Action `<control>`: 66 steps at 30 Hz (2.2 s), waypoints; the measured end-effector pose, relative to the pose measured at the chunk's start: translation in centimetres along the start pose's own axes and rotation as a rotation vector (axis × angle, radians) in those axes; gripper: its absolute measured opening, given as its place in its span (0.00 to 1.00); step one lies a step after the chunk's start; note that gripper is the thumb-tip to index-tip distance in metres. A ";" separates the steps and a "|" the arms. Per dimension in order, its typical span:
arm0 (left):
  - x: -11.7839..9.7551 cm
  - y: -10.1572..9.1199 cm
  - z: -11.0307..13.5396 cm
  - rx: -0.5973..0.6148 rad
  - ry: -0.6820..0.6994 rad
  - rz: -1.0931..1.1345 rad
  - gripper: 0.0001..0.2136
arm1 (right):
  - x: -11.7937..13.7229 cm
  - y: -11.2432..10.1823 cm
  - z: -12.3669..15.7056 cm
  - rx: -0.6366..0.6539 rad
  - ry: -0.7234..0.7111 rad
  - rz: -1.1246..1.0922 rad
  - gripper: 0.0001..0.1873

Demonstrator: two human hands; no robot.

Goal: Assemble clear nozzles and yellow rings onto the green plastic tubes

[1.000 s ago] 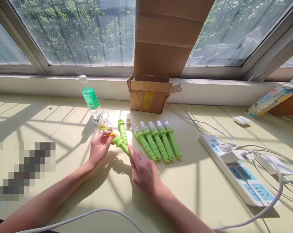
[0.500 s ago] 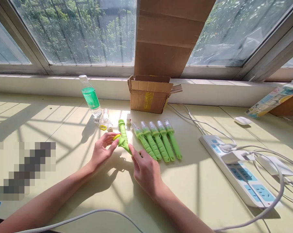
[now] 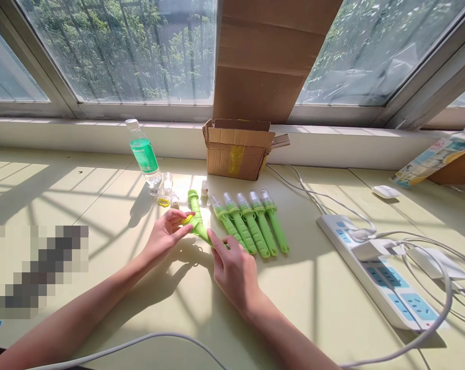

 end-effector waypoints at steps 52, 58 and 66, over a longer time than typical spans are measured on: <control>-0.9 -0.6 0.1 -0.018 -0.014 -0.074 0.15 | 0.1 -0.3 -0.1 -0.035 -0.045 -0.294 0.20; -1.2 -0.7 -0.1 0.008 0.022 -0.067 0.17 | 0.3 -0.6 -0.1 -0.056 -0.023 -0.360 0.20; -0.9 -0.7 0.1 -0.006 -0.002 -0.059 0.16 | 0.1 -0.4 -0.1 -0.038 0.015 -0.424 0.19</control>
Point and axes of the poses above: each hand's wrist, its own z-axis away from the middle knuckle, its own y-axis out of the palm, x = y × z, the point moved 5 cm from there along -z, towards the middle knuckle, and after that the axes turned 5 degrees about x, right-handed, at the moved point
